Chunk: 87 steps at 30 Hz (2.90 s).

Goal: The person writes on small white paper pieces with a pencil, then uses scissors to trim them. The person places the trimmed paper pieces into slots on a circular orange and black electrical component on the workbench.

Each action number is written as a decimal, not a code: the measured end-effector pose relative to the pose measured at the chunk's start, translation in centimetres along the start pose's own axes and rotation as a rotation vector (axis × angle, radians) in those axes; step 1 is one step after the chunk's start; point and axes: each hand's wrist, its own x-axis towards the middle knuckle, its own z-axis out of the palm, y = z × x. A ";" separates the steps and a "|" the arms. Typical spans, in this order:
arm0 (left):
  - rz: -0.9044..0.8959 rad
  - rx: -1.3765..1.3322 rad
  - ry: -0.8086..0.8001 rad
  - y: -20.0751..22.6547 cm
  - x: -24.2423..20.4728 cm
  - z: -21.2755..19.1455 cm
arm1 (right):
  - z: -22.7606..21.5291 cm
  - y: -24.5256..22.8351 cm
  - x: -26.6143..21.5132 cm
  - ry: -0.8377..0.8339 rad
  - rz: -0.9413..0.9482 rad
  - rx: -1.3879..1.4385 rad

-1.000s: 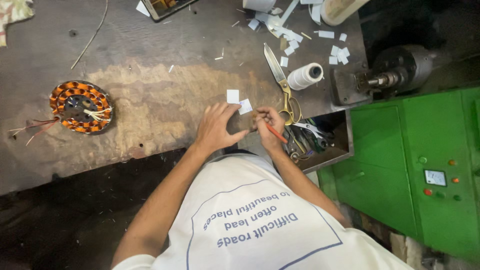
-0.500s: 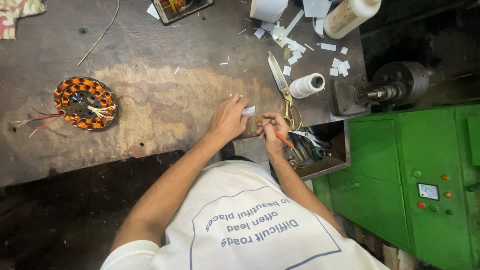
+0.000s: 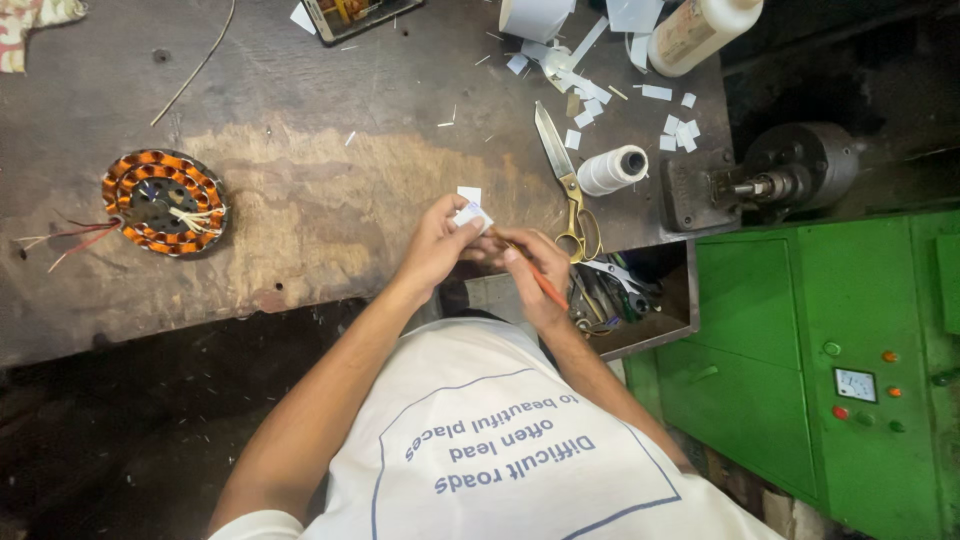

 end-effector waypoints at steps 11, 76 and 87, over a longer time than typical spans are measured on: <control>0.078 -0.016 0.010 1.4 -1.9 -0.2 | 1.1 -3.3 1.0 -0.040 -0.010 -0.195; 0.166 0.772 0.189 3.8 -7.1 -0.4 | 3.8 -3.0 1.0 -0.297 -0.002 -0.240; 0.187 0.751 0.228 3.9 -6.5 -1.3 | 3.7 -5.4 3.4 -0.280 0.071 -0.482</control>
